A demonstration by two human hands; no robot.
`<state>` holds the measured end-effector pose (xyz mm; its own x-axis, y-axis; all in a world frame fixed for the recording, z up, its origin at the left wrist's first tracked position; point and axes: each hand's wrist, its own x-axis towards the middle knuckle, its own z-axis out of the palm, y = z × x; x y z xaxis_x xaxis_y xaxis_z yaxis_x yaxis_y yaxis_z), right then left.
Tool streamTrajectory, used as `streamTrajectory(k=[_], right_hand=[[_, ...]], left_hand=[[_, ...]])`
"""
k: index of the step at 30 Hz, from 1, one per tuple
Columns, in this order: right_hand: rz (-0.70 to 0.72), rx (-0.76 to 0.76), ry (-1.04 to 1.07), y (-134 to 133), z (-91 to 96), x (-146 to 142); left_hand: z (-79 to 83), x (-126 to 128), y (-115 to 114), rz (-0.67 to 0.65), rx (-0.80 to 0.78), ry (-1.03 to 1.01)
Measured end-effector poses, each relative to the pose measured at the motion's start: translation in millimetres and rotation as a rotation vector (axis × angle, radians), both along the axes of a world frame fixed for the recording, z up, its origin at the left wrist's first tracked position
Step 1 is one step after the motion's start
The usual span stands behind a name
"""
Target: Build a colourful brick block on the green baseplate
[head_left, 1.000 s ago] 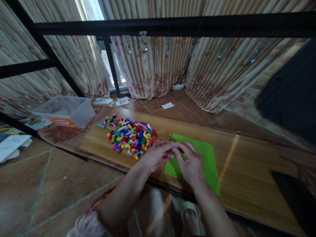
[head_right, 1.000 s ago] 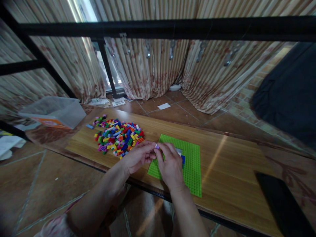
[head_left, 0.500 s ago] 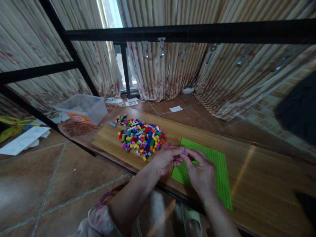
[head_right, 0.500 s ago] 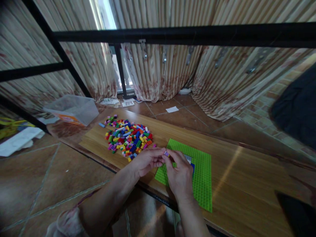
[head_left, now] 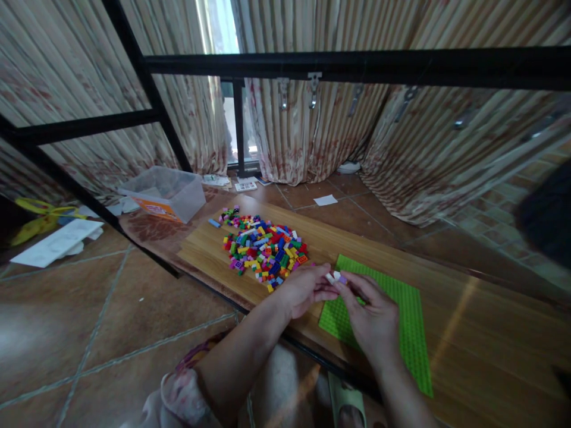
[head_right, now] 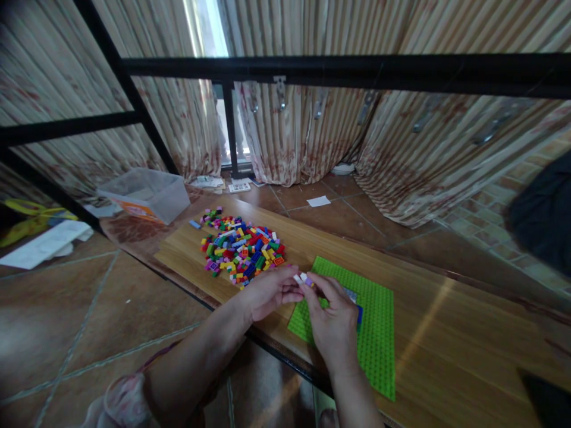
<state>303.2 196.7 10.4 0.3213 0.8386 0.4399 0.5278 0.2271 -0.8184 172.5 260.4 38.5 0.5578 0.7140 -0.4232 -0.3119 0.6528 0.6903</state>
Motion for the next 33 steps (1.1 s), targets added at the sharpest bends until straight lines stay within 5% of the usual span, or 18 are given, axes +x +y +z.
streamTrajectory(k=[5, 14, 16, 22, 27, 33], right_hand=[[0.06, -0.06, -0.049, -0.2, 1.8, -1.1], [-0.02, -0.078, 0.08, 7.2, -7.1, -4.7], [-0.01, -0.126, 0.006, 10.3, -9.7, -6.5], [0.075, -0.27, -0.303, 16.6, -13.9, -20.1], [0.092, -0.309, -0.319, 21.4, -20.3, -23.7], [0.132, -0.294, -0.288, 23.0, -25.3, -24.7]], left_hand=[[-2.2, 0.1, -0.4, -0.029, 0.124, 0.061], [-3.2, -6.3, 8.3, 0.078, 0.09, 0.146], [-3.2, -13.3, 15.0, 0.118, 0.185, 0.28], [-2.1, -33.8, 25.1, 0.029, 0.844, 1.002], [-1.2, -31.2, 17.2, -0.079, 0.989, 1.259], [-1.5, -33.9, 16.1, -0.098, 1.055, 1.281]])
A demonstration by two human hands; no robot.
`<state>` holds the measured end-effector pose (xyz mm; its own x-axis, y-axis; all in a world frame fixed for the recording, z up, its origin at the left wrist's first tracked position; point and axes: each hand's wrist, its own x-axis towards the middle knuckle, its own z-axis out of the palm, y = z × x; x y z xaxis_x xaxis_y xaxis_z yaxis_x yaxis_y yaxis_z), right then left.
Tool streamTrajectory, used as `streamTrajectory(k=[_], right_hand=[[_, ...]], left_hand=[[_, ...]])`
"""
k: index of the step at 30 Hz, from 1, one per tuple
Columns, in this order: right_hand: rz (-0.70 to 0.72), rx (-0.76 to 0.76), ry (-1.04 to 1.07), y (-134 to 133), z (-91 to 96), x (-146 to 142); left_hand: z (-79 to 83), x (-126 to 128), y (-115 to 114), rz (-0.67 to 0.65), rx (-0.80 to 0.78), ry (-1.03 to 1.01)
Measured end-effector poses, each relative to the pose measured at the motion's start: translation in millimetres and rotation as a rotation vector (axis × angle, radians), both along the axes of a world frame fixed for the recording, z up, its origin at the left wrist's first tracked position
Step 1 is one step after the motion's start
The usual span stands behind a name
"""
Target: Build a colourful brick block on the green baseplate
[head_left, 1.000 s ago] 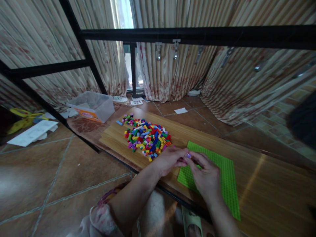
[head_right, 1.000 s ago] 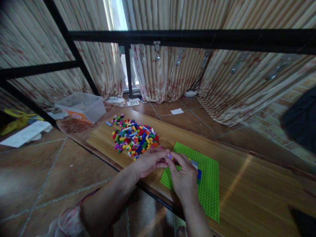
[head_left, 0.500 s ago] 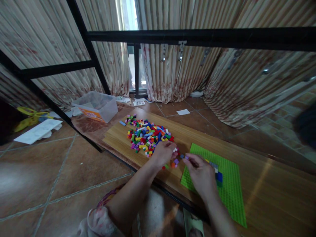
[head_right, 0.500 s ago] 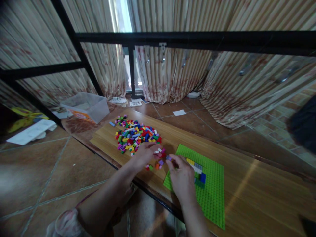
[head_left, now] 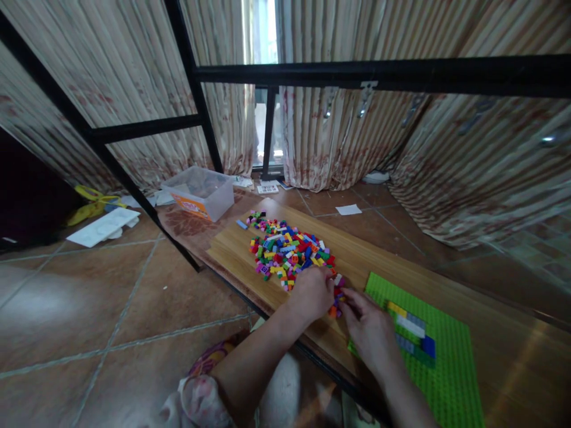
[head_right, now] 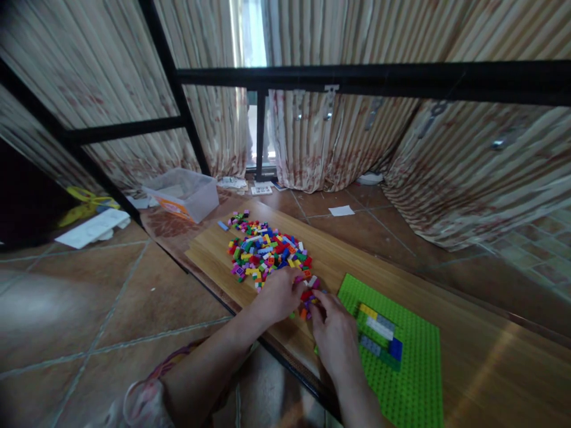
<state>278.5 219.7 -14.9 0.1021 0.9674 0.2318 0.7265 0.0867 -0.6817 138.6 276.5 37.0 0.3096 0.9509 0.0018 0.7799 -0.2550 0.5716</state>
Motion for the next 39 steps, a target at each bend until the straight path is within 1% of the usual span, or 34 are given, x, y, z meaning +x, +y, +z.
streamTrajectory(k=[4, 7, 9, 11, 13, 16, 17, 19, 23, 25, 34, 36, 39], right_hand=[[0.016, 0.019, 0.004, -0.9, 2.2, -3.1], [0.033, 0.014, 0.023, -2.2, 5.3, -3.6], [0.027, 0.024, 0.038, -3.4, 7.2, -2.6], [0.013, 0.052, 0.042, -4.5, 8.3, -0.8], [0.005, 0.084, 0.041, -5.4, 8.7, 0.9], [0.011, 0.118, 0.046, -6.2, 9.2, 2.3], [0.015, 0.124, 0.045, -6.3, 9.6, 2.2], [0.016, 0.131, 0.046, -6.3, 10.8, 1.5], [0.018, 0.125, 0.052, -6.1, 13.2, 0.3], [0.024, 0.113, 0.055, -6.2, 13.3, 0.9], [0.029, 0.109, 0.059, -8.7, 14.0, 2.9], [0.032, 0.12, 0.062, -8.6, 16.0, 2.1], [0.016, 0.139, 0.071, -8.1, 18.8, 3.5]], left_hand=[[-1.3, -8.4, 5.3, 0.034, 0.017, -0.038], [1.0, -21.8, 15.6, 0.111, 0.036, -0.056], [4.1, -37.8, 25.8, 0.206, 0.065, -0.027], [7.3, -59.2, 36.8, 0.334, 0.091, 0.043], [9.4, -82.3, 46.5, 0.452, 0.077, 0.124], [9.0, -108.6, 56.2, 0.558, 0.064, 0.206], [7.9, -113.3, 58.4, 0.567, 0.064, 0.22], [4.4, -116.5, 61.9, 0.538, 0.074, 0.23], [-4.9, -110.5, 68.4, 0.384, 0.079, 0.239], [-8.7, -107.9, 71.6, 0.34, 0.073, 0.257], [-13.9, -104.7, 76.6, 0.347, 0.153, 0.278], [-12.0, -104.6, 77.5, 0.359, 0.175, 0.267], [-3.5, -104.7, 77.7, 0.371, 0.239, 0.189]])
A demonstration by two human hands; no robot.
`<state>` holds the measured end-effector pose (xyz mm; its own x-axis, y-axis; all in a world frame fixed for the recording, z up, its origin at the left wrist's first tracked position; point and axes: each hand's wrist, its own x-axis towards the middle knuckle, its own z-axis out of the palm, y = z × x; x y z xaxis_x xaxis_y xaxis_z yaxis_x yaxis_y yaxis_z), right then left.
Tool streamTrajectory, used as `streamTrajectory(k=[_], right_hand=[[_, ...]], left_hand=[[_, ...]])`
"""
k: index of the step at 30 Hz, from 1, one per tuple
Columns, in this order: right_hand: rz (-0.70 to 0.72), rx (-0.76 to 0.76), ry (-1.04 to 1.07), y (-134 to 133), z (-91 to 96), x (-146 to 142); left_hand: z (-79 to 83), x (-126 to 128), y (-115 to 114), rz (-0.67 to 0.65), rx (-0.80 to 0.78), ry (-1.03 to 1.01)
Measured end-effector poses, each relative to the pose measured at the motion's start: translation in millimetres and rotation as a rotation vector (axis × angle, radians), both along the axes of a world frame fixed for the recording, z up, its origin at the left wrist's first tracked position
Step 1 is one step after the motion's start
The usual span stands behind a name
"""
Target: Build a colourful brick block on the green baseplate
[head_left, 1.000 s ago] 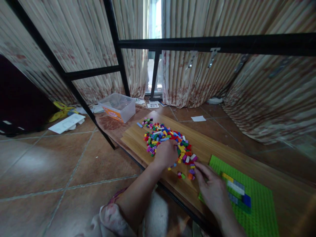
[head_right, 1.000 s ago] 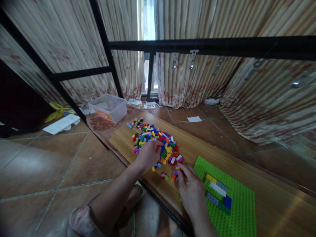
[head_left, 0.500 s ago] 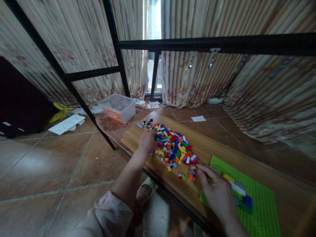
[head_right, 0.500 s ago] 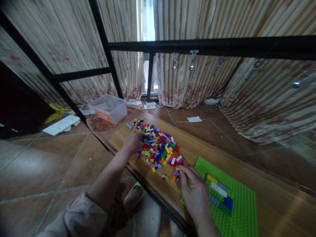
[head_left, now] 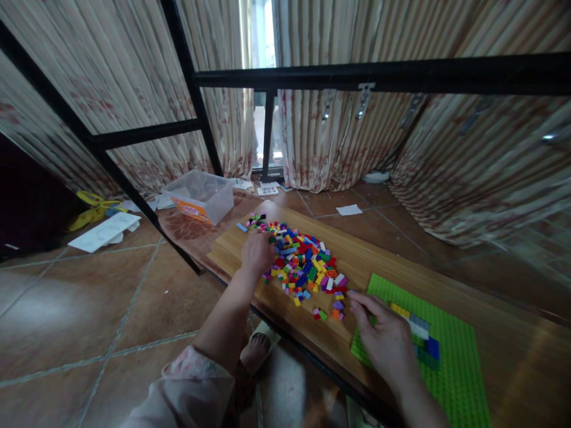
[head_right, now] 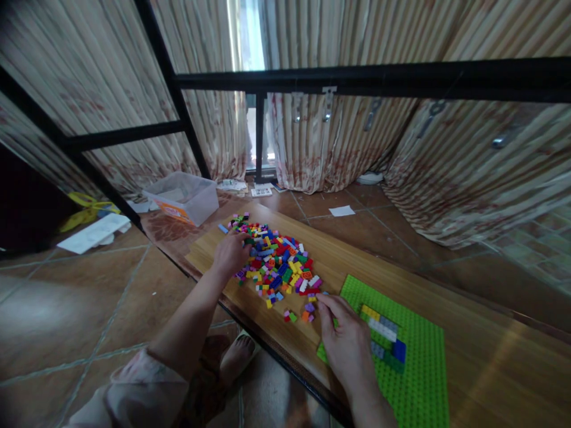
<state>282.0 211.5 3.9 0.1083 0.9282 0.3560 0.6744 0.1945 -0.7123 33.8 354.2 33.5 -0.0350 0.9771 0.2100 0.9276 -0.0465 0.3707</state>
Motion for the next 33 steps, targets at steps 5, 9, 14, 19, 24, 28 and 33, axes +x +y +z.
streamTrajectory(k=[5, 9, 14, 19, 24, 28, 33], right_hand=[[-0.132, 0.056, 0.081, -0.9, 4.1, 12.2], [-0.361, 0.128, 0.254, -2.7, 10.6, 31.7], [-0.605, 0.279, 0.482, -7.1, 23.6, 62.4], [-0.675, 0.327, 0.554, -15.4, 28.5, 81.0], [-0.65, 0.254, 0.493, -23.3, 24.8, 87.8], [-0.664, 0.238, 0.477, -27.3, 21.4, 94.4], [-0.656, 0.256, 0.473, -29.8, 21.4, 98.0]], left_hand=[[14.0, 19.3, -15.9, -0.383, -0.087, -0.374], [9.8, 61.7, -46.2, -0.743, -0.325, -0.605], [0.0, 112.4, -79.1, -0.806, -0.413, -0.549], [-9.1, 142.1, -99.0, -0.715, -0.22, -0.343], [-14.9, 159.1, -115.3, -0.648, -0.143, -0.149], [-19.4, 168.9, -121.3, -0.63, -0.14, -0.078], [-23.9, 178.8, -123.8, -0.603, -0.184, -0.063]])
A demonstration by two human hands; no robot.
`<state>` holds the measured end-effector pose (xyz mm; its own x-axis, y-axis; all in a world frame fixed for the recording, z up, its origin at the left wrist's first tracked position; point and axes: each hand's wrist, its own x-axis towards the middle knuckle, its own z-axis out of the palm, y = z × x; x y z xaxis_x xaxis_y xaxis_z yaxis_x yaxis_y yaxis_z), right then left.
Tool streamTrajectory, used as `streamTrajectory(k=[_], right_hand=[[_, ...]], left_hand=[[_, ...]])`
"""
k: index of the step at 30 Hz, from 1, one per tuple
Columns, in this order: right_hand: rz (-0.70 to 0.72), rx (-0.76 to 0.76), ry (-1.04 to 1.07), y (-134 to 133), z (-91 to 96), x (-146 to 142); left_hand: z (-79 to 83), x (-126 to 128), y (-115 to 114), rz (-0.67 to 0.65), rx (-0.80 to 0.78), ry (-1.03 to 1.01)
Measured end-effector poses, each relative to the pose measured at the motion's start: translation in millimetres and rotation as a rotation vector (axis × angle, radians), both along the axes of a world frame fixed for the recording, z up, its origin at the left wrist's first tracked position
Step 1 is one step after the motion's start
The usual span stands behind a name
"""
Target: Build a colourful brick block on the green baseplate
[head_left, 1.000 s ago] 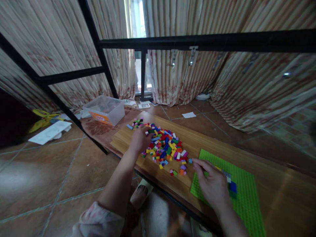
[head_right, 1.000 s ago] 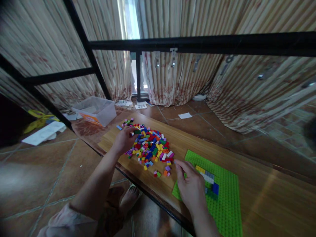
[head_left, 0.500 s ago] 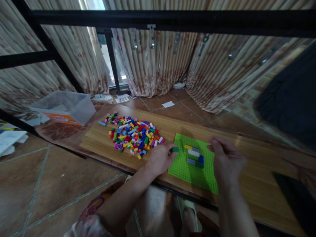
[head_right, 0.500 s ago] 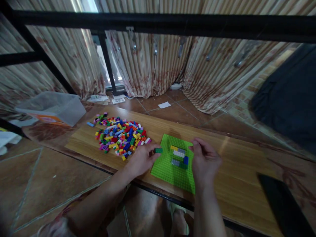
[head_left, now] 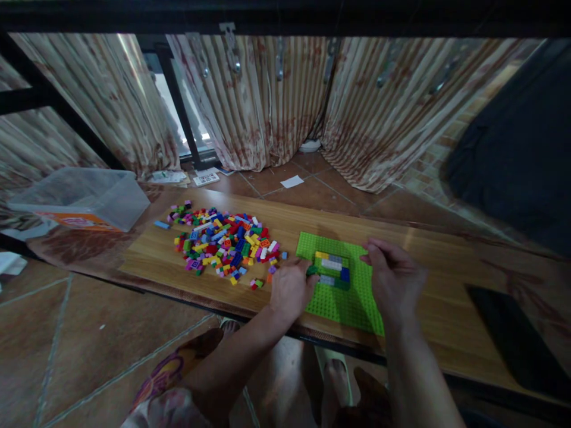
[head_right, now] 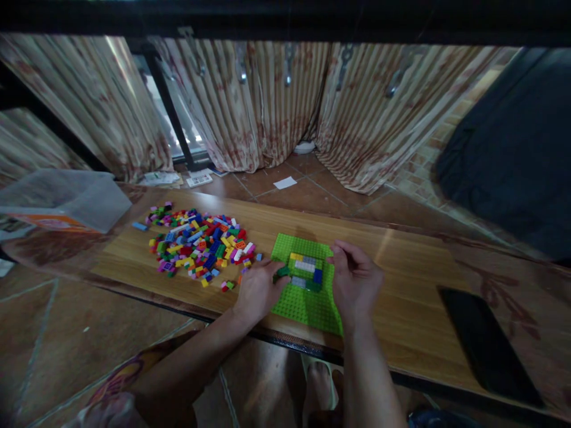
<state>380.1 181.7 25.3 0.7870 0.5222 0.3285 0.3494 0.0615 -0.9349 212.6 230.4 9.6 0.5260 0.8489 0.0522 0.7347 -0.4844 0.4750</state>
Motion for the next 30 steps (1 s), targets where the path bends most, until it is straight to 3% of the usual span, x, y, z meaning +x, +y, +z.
streamTrajectory(k=[6, 16, 23, 30], right_hand=[[0.002, 0.004, 0.017, -0.3, 2.2, -2.7], [0.021, -0.024, 0.006, 0.4, 0.7, -5.3], [0.038, -0.035, 0.01, 0.1, -0.5, -6.3], [0.039, -0.047, 0.008, -1.3, -0.8, -5.5]], left_hand=[[5.7, -4.8, -0.3, -0.029, -0.034, 0.058], [7.0, -10.0, 3.4, -0.175, 0.012, -0.032], [8.1, -4.9, 3.6, -0.105, -0.053, -0.061], [12.9, 2.7, 1.8, -0.082, 0.016, 0.08]])
